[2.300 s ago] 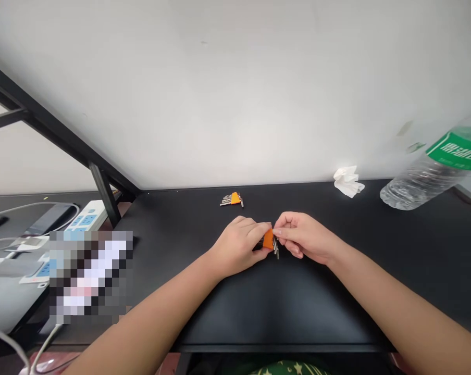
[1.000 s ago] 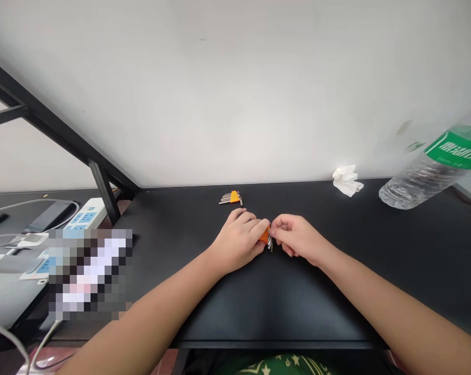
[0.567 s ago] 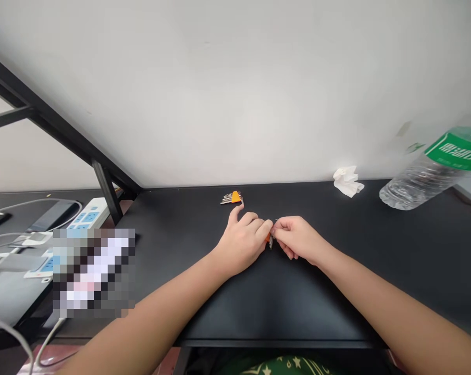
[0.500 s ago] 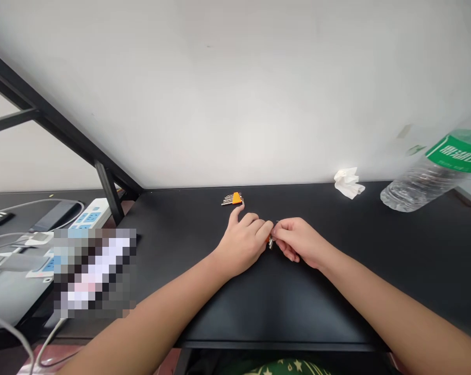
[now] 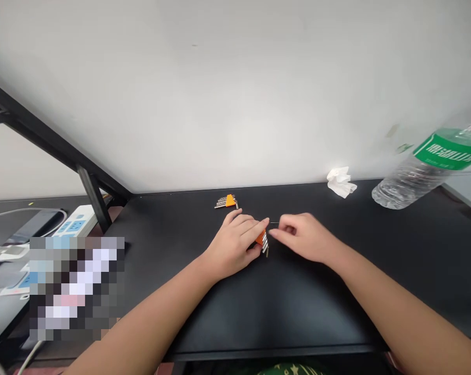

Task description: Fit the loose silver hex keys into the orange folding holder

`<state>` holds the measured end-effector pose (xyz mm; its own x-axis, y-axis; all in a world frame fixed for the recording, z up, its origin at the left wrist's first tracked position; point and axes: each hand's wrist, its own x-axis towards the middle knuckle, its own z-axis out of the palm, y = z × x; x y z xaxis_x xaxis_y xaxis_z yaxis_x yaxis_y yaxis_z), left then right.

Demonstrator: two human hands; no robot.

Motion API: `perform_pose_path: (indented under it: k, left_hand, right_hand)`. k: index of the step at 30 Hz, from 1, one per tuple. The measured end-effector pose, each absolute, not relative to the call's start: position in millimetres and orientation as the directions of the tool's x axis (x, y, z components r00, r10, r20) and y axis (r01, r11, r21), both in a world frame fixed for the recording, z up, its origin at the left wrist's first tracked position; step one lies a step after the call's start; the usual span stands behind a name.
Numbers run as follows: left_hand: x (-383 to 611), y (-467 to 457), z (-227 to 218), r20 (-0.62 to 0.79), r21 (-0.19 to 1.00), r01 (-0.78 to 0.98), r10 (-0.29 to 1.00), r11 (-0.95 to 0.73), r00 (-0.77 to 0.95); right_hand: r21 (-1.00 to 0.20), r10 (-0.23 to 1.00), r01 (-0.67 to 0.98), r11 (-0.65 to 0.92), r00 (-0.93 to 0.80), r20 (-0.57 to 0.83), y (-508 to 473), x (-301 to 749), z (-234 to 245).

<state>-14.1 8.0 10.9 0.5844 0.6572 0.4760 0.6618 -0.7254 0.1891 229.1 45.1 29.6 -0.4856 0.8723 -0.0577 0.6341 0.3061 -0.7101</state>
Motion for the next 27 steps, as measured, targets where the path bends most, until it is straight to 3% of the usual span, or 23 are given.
perform_pose_path:
  k: [3,8,13,16,19,22,27]
  left_hand:
    - [-23.6,12.9,9.2,0.464,0.227,0.667,0.681,-0.71,0.567]
    - [-31.5,16.1,6.1,0.456,0.295,0.691,0.733,-0.659,0.505]
    - [-27.3,14.7,6.3,0.473,0.343,0.671,0.738,-0.657,0.48]
    - [-24.9,14.2,7.7,0.491,0.342,0.663,0.728,-0.666,0.479]
    - [-23.5,14.1,8.1,0.489,0.329,0.663,0.722,-0.672,0.49]
    - [-22.6,14.0,8.5,0.479,0.315,0.665,0.718,-0.677,0.505]
    - [-21.9,14.1,8.9,0.512,0.291,0.658,0.694,-0.694,0.506]
  right_hand:
    - [-0.441,0.881,0.779,0.445,-0.469,0.059,58.3,246.8,26.7]
    - [-0.27,0.798,0.766,0.584,-0.602,0.016,62.7,243.8,16.0]
    - [-0.117,0.813,0.821,0.558,-0.57,-0.119,46.7,227.3,15.2]
    - [-0.202,0.836,0.841,0.501,-0.531,-0.137,39.6,224.7,19.8]
    - [-0.488,0.831,0.757,0.434,-0.546,-0.109,37.0,224.8,27.5]
    - [-0.766,0.803,0.551,0.331,-0.591,-0.078,35.8,224.1,33.4]
    - [-0.897,0.802,0.407,0.173,-0.587,-0.112,35.3,222.3,30.7]
